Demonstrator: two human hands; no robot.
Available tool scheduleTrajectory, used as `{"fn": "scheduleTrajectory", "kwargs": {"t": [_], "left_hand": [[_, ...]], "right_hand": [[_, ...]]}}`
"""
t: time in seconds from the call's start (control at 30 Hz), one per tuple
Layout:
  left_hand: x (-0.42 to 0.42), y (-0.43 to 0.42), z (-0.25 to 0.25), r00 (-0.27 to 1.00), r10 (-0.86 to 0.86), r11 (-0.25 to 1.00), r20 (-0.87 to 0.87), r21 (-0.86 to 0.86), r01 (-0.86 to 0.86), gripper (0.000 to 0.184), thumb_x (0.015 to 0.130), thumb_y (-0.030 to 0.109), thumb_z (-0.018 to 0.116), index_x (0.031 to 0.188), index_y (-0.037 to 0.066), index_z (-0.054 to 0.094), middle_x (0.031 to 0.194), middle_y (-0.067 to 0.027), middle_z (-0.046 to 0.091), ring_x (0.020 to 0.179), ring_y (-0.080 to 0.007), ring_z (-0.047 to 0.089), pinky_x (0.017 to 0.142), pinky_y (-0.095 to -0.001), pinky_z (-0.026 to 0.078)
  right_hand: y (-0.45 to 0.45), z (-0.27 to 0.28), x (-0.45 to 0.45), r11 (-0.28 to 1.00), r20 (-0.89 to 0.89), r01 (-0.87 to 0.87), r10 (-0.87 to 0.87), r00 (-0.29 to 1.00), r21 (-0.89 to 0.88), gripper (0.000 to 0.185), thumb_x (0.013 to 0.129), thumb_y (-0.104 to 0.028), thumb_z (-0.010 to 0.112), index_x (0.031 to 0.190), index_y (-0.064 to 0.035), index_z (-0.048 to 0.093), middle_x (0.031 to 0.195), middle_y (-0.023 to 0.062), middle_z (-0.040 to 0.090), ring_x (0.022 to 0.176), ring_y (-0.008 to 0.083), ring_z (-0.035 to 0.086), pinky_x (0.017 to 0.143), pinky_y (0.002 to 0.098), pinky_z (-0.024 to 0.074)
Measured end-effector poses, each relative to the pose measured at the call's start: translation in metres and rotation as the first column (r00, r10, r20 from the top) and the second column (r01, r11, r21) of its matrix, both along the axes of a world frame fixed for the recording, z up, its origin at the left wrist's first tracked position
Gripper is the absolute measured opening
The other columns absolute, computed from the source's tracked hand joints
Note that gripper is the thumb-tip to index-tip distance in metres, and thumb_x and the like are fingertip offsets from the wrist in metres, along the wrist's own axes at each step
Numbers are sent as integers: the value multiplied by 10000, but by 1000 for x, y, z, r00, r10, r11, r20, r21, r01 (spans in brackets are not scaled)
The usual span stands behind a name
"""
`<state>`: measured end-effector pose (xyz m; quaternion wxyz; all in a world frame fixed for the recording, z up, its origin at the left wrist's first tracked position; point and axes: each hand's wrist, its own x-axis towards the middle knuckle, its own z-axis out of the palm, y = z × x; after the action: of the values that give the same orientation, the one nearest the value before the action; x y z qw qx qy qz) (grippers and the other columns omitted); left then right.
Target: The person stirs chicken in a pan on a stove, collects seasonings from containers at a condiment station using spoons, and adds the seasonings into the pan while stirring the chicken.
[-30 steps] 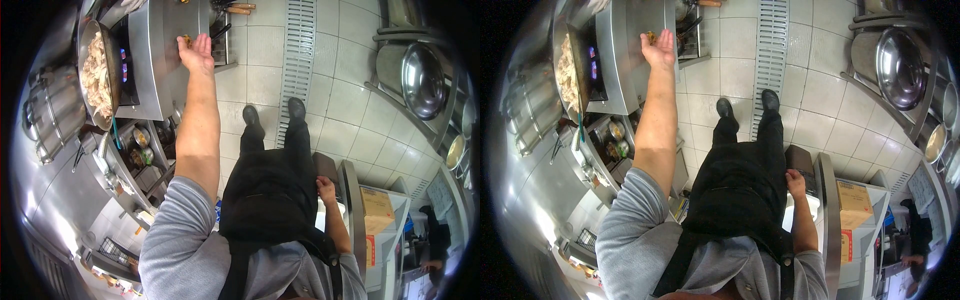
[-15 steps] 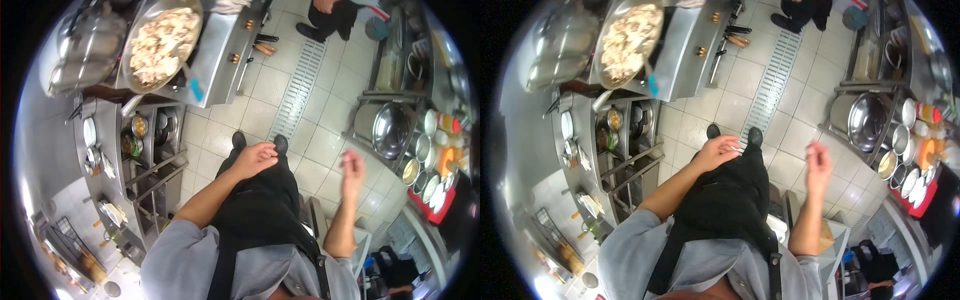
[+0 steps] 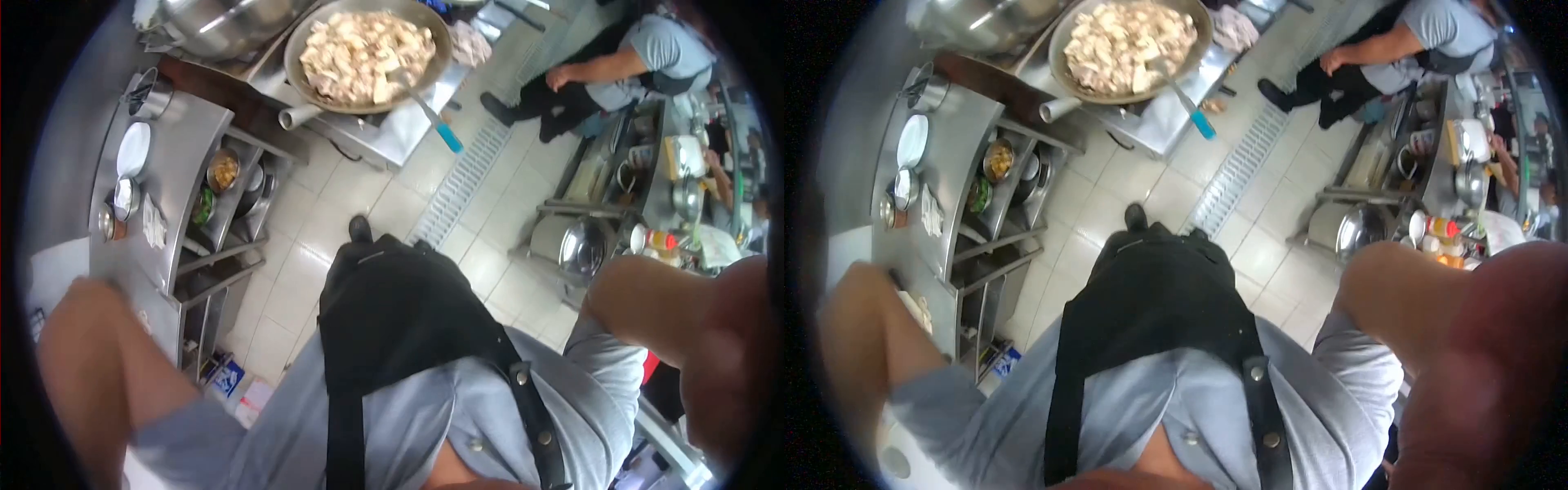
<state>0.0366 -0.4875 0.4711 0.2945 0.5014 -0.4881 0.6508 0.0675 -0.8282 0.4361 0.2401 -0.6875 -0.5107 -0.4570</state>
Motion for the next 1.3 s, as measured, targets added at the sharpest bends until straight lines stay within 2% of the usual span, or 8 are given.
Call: {"fn": "scheduleTrajectory", "kwargs": {"t": [0.53, 0.77, 0.87, 0.9, 1.0, 1.13, 1.2, 1.3], "left_hand": [[-13, 141, -24, 989, 71, 987, 126, -154, -51, 635, 901, 471, 676, 1287, -22, 573, 1232, -140, 643, 1089, -211, 618, 996, -339, 487], [-8, 189, -45, 1000, -14, 843, 22, -537, 24, 695, 906, 554, 690, 1291, -13, 573, 1260, -127, 633, 1144, -197, 599, 1012, -310, 479], [30, 202, -240, 335, -686, 621, -646, -759, -195, 557, 1024, 428, 481, 1391, 13, 527, 1384, -161, 571, 1358, -277, 492, 1166, -393, 345], [32, 182, -275, -87, -252, 834, -964, -171, -525, 387, 990, 227, 599, 1324, 30, 600, 1336, -117, 625, 1240, -251, 588, 1104, -401, 415], [-38, 177, -497, -558, 116, 841, -822, 380, -385, 377, 883, 185, 721, 1213, 12, 662, 1174, -189, 703, 1112, -304, 677, 981, -400, 516], [-199, 207, -690, -612, 568, 807, -550, 518, 283, 406, 817, 325, 767, 1052, -1, 707, 988, -207, 732, 915, -335, 713, 816, -432, 558], [-224, 201, -666, -933, -336, 871, 126, 419, -258, 297, 886, 308, 697, 1044, 57, 713, 990, -192, 734, 887, -326, 713, 776, -451, 554], [-266, 238, -721, -897, 439, 761, -57, 554, 338, 245, 993, 261, 544, 987, 99, 728, 897, -123, 735, 903, -305, 689, 808, -458, 548]], "right_hand": [[154, -24, 37, 993, -176, 93, -79, 981, 72, 394, 756, -58, 781, 1133, -35, 669, 970, 156, 653, 844, 307, 637, 755, 369, 500], [102, -296, 132, 667, -582, 353, -745, 325, -656, 575, 762, -146, 773, 1307, -94, 599, 1284, 163, 581, 1188, 371, 555, 990, 432, 496], [97, -314, 148, 533, -498, 308, -846, 190, -788, 410, 839, -170, 693, 1243, -121, 640, 1219, 165, 631, 1079, 355, 631, 902, 444, 533], [94, -313, 151, 473, -460, 267, -881, 114, -840, 354, 862, -177, 668, 1213, -131, 658, 1187, 165, 654, 1036, 348, 657, 869, 448, 545], [83, -244, 165, 472, -416, 296, -878, 235, -830, 196, 901, -209, 631, 1073, -147, 702, 971, 142, 717, 867, 343, 701, 770, 459, 559], [82, -165, 213, 226, -169, 261, -959, 226, -938, 137, 866, -221, 687, 964, -133, 724, 833, 140, 717, 831, 361, 694, 749, 455, 554], [81, -143, 236, 263, -164, 259, -923, 348, -929, 113, 848, -216, 694, 919, -132, 723, 830, 158, 709, 845, 356, 696, 739, 451, 556], [89, -134, 279, 187, -45, 251, -875, 482, -950, 106, 825, -190, 701, 873, -97, 719, 817, 150, 712, 856, 347, 706, 754, 453, 565]]}}
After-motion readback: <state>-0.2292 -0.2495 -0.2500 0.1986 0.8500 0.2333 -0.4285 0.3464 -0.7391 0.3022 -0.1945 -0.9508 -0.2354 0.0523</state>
